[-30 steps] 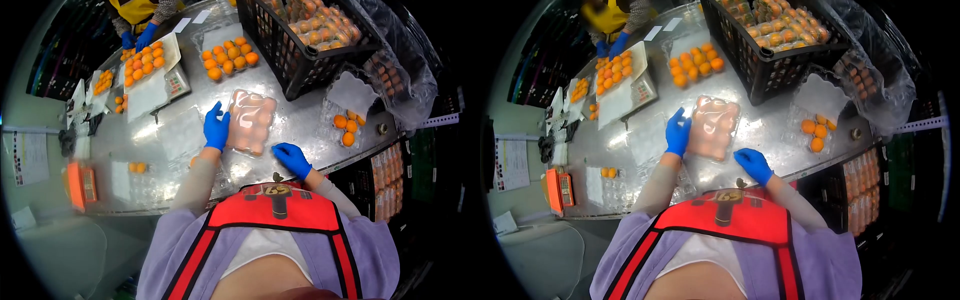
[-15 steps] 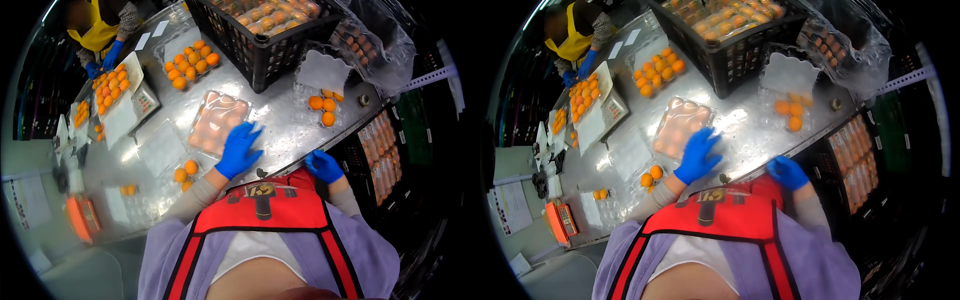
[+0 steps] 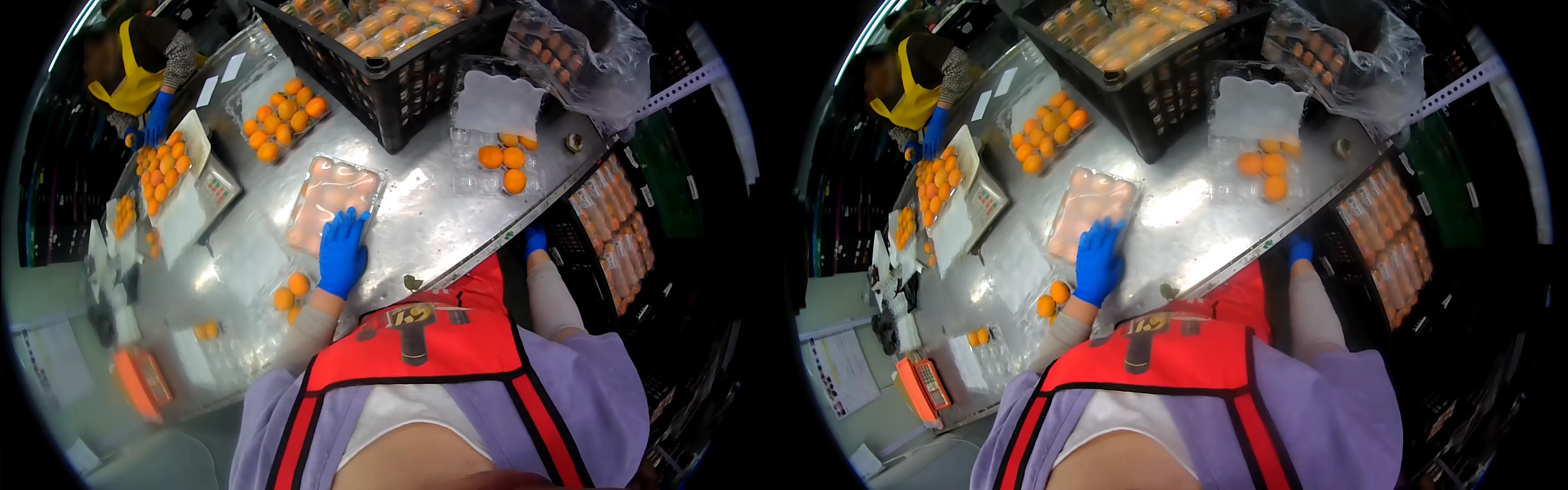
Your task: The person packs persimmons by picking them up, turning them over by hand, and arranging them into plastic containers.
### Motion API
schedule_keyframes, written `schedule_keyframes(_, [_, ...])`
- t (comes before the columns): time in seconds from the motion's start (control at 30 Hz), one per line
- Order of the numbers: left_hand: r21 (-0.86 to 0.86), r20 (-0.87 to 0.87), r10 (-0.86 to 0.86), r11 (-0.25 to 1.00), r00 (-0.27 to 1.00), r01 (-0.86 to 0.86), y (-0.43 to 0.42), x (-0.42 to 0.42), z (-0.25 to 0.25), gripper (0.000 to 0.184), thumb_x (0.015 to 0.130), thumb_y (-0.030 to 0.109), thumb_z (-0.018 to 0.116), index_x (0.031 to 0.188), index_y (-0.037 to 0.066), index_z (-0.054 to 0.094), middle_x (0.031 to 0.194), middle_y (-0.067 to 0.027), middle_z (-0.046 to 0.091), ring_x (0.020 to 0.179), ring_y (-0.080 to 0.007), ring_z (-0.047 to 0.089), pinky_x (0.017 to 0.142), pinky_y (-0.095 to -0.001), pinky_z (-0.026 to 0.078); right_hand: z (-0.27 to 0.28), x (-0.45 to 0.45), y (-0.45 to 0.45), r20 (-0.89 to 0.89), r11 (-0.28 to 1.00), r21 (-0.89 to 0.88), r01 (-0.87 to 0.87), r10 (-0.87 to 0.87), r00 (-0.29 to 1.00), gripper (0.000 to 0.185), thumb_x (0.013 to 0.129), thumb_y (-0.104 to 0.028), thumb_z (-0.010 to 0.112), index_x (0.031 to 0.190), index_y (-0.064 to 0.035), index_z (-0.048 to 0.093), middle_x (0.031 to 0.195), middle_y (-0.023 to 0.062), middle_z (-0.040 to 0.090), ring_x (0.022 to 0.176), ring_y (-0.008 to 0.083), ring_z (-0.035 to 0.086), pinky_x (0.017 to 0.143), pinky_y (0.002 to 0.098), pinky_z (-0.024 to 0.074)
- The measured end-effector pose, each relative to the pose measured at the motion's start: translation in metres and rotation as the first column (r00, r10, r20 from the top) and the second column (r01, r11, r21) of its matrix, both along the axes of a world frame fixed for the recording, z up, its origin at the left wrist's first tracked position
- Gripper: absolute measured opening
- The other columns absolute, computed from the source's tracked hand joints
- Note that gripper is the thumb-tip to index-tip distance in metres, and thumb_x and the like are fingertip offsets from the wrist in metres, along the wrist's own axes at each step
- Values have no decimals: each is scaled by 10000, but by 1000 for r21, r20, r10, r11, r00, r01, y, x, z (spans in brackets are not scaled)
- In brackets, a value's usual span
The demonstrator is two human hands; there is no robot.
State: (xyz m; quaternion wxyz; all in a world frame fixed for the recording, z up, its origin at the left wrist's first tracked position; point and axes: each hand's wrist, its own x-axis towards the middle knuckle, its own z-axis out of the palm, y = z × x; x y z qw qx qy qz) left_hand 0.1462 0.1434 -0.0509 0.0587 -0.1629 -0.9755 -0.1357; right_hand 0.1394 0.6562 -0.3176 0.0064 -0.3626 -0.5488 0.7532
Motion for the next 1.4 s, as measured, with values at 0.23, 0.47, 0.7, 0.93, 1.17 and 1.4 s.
schedule_keyframes(0.23, [132,4,193,973,981,-191,-8,5,0,728,724,331,677,1372,153,397,1423,-174,346,1294,-406,314,1041,-548,214,79,24,-69,671,-211,579,-787,672,313,371,879,-170,447,1233,-93,531,1241,131,540,1098,275,525,949,384,415])
schedule_keyframes(0.47, [-113,43,250,963,967,-244,-17,-1,14,803,674,450,691,1371,187,391,1388,-197,362,1257,-472,305,984,-609,232,295,15,-139,305,-92,367,-926,952,26,258,840,-201,603,995,-2,658,932,118,672,870,193,628,809,321,478])
schedule_keyframes(0.7, [-30,83,82,996,993,-80,-34,-12,18,806,653,352,731,1362,166,395,1353,-241,382,1180,-511,369,1005,-531,298,287,-49,-274,-159,347,218,-912,935,317,280,860,-166,605,1089,-6,617,926,68,651,840,110,583,755,237,465])
schedule_keyframes(0.93, [-126,46,117,986,992,-111,-27,-17,19,798,657,335,732,1359,161,393,1344,-223,386,1190,-498,365,1017,-521,302,226,-62,-351,-59,595,-426,-682,733,677,120,852,-155,574,949,-85,572,881,83,653,768,179,642,673,282,511])
schedule_keyframes(1.17, [-108,44,146,984,988,-140,-17,-38,14,743,729,388,684,1337,81,389,1301,-225,416,1136,-474,426,983,-486,359,228,-62,-364,-24,667,-354,-656,694,719,108,876,-168,551,927,-73,558,836,78,649,711,163,636,617,251,496])
schedule_keyframes(1.4, [-421,-34,-38,907,999,20,-21,-61,-5,679,792,327,592,1315,-46,373,1177,-318,476,1064,-454,502,897,-471,442,239,-70,-375,16,624,-316,-714,756,654,151,901,-192,526,900,-58,595,793,71,643,626,145,612,527,231,460])
